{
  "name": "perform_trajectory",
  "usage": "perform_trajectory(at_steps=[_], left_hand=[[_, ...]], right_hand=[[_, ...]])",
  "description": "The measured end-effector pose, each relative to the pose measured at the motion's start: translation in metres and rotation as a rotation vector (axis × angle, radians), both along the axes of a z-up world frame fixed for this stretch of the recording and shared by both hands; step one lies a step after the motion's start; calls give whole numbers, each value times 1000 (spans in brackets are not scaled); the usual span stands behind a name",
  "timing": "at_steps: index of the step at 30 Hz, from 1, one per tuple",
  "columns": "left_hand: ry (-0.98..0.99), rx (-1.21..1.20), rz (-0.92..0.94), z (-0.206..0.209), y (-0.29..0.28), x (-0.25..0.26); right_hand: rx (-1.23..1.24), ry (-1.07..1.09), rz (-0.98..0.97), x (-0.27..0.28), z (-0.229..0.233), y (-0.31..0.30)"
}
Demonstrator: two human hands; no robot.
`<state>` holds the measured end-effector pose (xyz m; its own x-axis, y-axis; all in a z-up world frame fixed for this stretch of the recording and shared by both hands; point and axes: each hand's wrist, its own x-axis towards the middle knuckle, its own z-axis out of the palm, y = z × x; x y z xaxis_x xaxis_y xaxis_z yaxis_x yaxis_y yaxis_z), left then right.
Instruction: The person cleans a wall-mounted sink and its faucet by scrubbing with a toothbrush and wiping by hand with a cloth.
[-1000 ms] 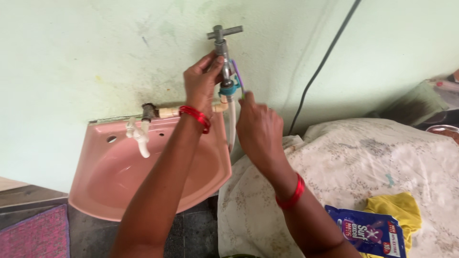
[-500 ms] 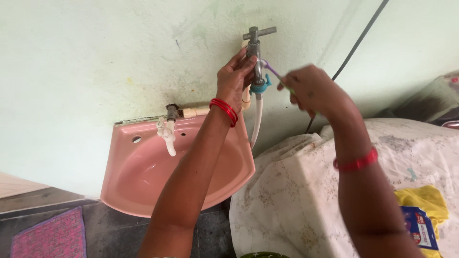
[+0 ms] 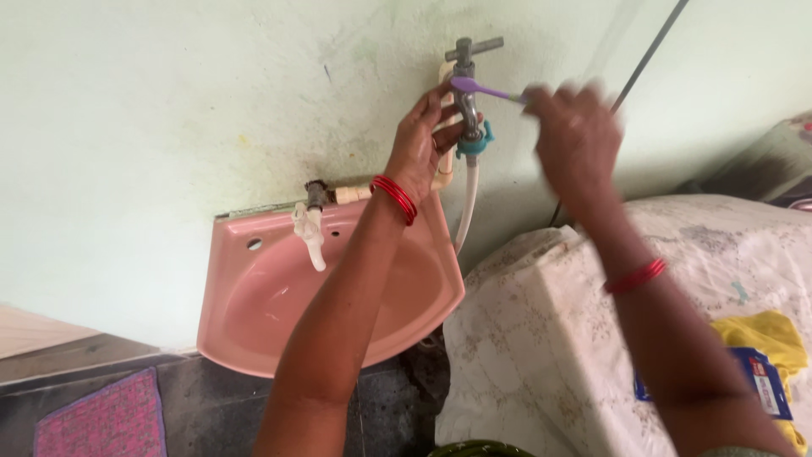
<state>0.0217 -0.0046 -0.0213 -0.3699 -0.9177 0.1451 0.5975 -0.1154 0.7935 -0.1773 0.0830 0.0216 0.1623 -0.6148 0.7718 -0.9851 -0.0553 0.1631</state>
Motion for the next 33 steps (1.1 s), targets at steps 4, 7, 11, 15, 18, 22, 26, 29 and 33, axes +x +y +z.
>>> perform_trajectory(at_steps=[4, 7, 11, 15, 18, 22, 26, 29, 33], left_hand=[[-239, -121, 206, 13, 6, -4], [-490, -229, 470, 12, 5, -13], [-538, -379, 696, 14, -4, -20], [-569, -363, 777, 36, -15, -22], [-370, -325, 724, 31, -5, -26], [-383, -321, 823, 6, 15, -35], [-283, -372, 872, 7, 2, -39], [-272, -333, 810, 15, -12, -34], [-369, -248, 796, 5, 2, -29]], right_hand=[[-154, 108, 293, -40, 5, -42], [87, 65, 241, -37, -9, -60], [90, 217, 145, -43, -6, -44], [-161, 349, 198, -44, 21, -47], [-27, 254, 263, -38, 13, -45], [151, 88, 387, -37, -2, -25], [334, 172, 192, -33, 23, -32], [153, 142, 303, -34, 32, -32], [222, 170, 228, -30, 14, -21]])
